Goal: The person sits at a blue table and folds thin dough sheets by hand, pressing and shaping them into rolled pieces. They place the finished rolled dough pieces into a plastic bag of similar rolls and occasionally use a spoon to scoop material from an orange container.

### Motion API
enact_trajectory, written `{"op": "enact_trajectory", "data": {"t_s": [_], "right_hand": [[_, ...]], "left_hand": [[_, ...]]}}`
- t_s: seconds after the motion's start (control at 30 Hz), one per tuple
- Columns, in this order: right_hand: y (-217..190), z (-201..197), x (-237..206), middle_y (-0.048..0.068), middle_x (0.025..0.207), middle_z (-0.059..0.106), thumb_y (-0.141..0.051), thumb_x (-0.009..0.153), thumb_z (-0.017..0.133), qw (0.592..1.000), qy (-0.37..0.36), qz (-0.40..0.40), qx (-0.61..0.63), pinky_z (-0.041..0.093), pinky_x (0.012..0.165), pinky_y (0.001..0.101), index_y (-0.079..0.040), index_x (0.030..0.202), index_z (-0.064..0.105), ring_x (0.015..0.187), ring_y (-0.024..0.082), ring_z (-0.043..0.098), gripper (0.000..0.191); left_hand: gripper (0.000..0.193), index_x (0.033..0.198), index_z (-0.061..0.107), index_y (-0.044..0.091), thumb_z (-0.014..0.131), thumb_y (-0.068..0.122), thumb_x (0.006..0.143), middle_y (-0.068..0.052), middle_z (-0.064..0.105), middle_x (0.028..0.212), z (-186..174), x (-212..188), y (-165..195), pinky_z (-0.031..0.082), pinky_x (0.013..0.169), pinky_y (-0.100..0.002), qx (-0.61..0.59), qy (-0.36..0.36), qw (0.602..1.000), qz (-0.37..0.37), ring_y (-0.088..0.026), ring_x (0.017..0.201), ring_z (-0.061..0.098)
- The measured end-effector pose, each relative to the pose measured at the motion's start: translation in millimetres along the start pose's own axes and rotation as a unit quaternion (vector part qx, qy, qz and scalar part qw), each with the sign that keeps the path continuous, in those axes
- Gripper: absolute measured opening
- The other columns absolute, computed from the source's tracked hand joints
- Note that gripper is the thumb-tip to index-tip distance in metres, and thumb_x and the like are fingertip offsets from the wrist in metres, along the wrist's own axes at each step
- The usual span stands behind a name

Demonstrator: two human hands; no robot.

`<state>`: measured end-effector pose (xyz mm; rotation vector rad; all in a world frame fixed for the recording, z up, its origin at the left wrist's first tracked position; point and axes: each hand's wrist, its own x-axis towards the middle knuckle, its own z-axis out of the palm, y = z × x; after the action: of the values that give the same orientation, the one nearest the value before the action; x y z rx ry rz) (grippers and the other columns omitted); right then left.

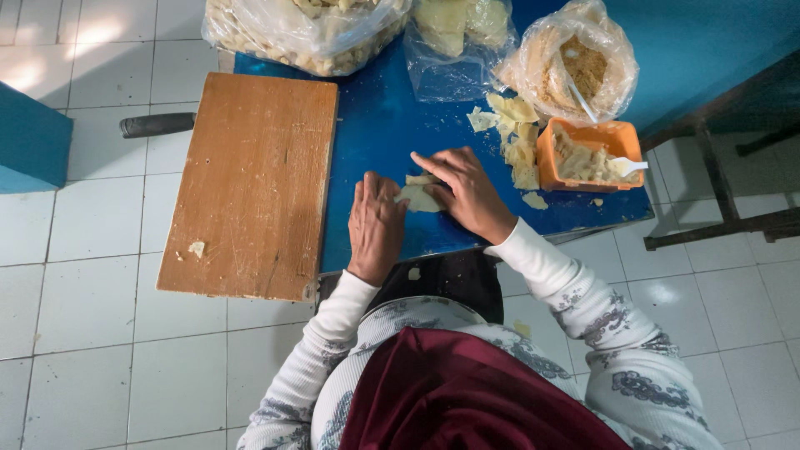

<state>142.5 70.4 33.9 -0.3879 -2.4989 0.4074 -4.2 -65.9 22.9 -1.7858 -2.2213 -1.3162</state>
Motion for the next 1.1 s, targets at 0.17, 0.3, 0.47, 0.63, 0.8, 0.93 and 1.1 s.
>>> {"op": "enact_trajectory", "data": {"t_s": [0.17,0.3,0.47,0.63,0.8,0.93,1.1], "right_hand": [[5,1,1,0.007,0.101,0.071,-0.007,0.091,0.075,0.999,-0.02,0.033,0.011,0.046,0.092,0.0417,-0.01,0.141,0.061,0.095,0.027,0.063,0.052],[28,-14,12,0.007,0.104,0.071,-0.012,0.097,0.071,0.971,-0.043,0.128,0.197,0.056,0.088,0.0288,-0.008,0.141,0.057,0.096,0.015,0.069,0.046],[51,-45,37,0.008,0.11,0.071,-0.013,0.104,0.065,0.913,-0.107,0.182,0.35,0.054,0.09,0.0268,-0.002,0.134,0.064,0.101,0.013,0.067,0.031],[54,-81,101,0.006,0.115,0.073,-0.024,0.112,0.054,0.909,0.005,0.165,0.383,0.055,0.085,0.0278,-0.007,0.134,0.067,0.097,0.013,0.067,0.031],[53,-100,158,0.006,0.127,0.067,-0.025,0.123,0.057,0.9,0.051,-0.059,0.428,0.056,0.112,0.033,-0.006,0.13,0.061,0.121,0.016,0.068,0.021],[63,-129,119,0.005,0.121,0.071,-0.028,0.124,0.056,0.945,0.094,-0.02,0.312,0.056,0.099,0.0288,-0.006,0.13,0.064,0.113,0.014,0.069,0.025],[99,-169,40,0.009,0.113,0.076,-0.02,0.117,0.063,0.99,0.097,0.078,0.062,0.057,0.09,0.0318,0.0,0.117,0.07,0.101,0.018,0.073,0.021]], "left_hand": [[0.023,0.096,0.06,0.004,0.076,0.006,0.08,-0.015,0.055,0.1,1,1,3,0.047,0.08,-0.048,0.004,0.009,1.0,-0.012,-0.036,0.094,0.055],[0.021,0.094,0.059,0.005,0.074,0.005,0.08,-0.013,0.055,0.098,0,-1,7,0.047,0.081,-0.047,-0.001,0.015,1.0,-0.016,-0.035,0.094,0.056],[0.018,0.092,0.055,0.005,0.071,0.004,0.084,-0.014,0.056,0.094,2,-2,6,0.047,0.079,-0.047,-0.016,0.017,1.0,-0.007,-0.036,0.09,0.056],[0.016,0.092,0.051,0.004,0.065,-0.001,0.09,-0.013,0.058,0.086,13,-2,-1,0.048,0.07,-0.045,-0.047,0.039,0.998,0.002,-0.034,0.078,0.058],[0.017,0.1,0.052,0.002,0.064,-0.005,0.089,-0.013,0.062,0.081,20,-1,-2,0.048,0.058,-0.039,-0.175,0.028,0.983,-0.037,-0.03,0.066,0.062],[0.026,0.111,0.054,0.001,0.066,-0.006,0.088,-0.011,0.058,0.071,16,5,6,0.044,0.054,-0.033,-0.253,-0.02,0.962,-0.101,-0.018,0.057,0.054],[0.03,0.116,0.057,0.0,0.068,-0.008,0.089,-0.012,0.067,0.087,21,17,28,0.05,0.06,-0.028,-0.35,-0.02,0.933,-0.086,-0.012,0.068,0.059]]}}
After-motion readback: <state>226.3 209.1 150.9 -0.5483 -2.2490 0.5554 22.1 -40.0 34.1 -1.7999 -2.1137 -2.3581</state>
